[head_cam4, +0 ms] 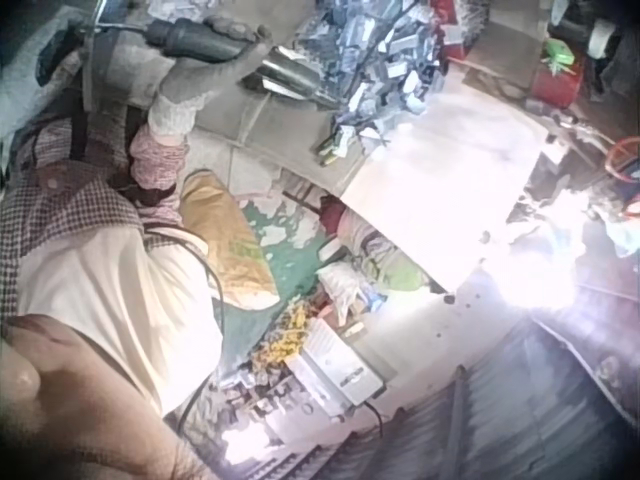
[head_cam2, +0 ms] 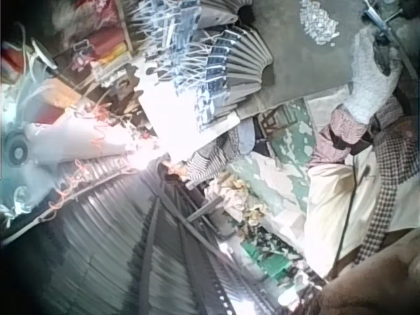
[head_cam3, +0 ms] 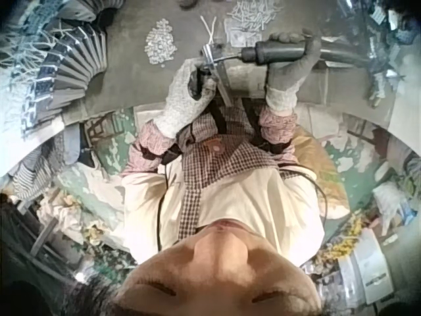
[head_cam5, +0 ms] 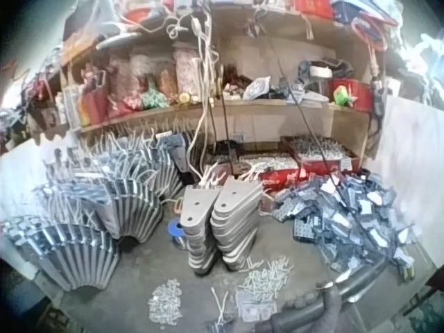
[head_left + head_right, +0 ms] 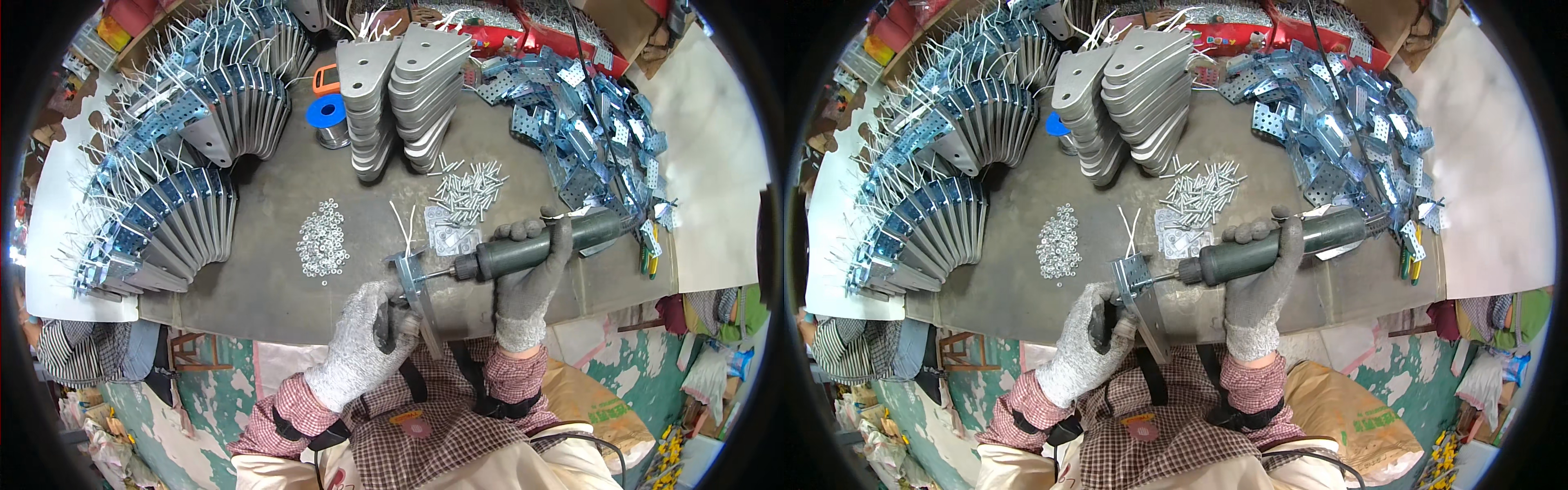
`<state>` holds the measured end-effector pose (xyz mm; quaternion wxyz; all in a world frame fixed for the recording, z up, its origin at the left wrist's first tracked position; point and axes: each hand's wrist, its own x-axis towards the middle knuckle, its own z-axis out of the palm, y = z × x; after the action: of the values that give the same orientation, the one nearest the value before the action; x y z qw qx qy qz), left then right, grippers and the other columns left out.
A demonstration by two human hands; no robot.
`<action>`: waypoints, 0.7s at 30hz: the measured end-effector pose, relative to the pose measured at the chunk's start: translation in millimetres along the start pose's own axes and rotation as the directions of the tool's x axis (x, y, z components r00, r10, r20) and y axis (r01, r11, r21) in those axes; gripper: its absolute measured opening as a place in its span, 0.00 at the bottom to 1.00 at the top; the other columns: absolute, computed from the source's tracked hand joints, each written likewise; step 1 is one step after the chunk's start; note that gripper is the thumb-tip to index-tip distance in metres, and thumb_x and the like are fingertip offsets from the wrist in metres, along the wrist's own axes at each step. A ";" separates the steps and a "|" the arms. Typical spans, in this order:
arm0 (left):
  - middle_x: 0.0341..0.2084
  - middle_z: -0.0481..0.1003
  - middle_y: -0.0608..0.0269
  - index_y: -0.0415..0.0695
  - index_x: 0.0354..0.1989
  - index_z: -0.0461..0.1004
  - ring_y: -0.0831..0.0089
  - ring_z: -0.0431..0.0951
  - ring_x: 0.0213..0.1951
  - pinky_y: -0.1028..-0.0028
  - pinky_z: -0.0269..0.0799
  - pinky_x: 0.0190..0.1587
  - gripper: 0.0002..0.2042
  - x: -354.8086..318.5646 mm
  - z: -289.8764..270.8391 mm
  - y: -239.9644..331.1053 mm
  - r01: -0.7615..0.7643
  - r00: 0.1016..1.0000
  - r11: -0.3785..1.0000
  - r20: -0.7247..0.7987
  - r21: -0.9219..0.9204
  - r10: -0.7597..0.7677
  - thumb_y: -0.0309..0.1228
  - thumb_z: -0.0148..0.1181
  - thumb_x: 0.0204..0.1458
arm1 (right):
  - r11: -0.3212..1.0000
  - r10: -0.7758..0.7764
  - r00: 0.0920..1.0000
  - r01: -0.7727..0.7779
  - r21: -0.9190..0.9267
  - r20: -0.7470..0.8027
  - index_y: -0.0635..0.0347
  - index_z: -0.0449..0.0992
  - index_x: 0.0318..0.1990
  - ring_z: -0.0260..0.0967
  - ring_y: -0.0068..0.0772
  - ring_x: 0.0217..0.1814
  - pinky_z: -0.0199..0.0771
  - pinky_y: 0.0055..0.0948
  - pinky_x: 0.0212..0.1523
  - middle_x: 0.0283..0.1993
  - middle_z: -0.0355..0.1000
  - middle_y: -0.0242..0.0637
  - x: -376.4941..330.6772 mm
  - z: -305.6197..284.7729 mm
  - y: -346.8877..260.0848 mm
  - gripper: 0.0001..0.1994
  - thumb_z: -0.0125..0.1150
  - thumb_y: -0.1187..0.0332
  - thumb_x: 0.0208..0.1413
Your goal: Assembling metal brackets or components using a power screwdriver and various fasteners.
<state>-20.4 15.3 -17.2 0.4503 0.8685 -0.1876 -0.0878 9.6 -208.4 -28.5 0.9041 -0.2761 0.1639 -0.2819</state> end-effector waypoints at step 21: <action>0.45 0.75 0.55 0.41 0.40 0.79 0.57 0.73 0.54 0.58 0.64 0.63 0.11 52.5 -63.3 -8.1 -0.382 0.920 0.386 0.307 0.840 0.242 0.29 0.56 0.50 | 0.925 0.071 0.984 -0.126 0.358 0.163 0.57 0.69 0.58 0.68 0.23 0.37 0.74 0.35 0.51 0.32 0.68 0.27 14.1 -8.1 0.8 0.21 0.57 0.52 0.68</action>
<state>50.0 45.7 13.8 -0.0750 0.9141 -0.3951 0.0514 17.4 -219.6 -37.4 0.9624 -0.1135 0.0552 -0.2405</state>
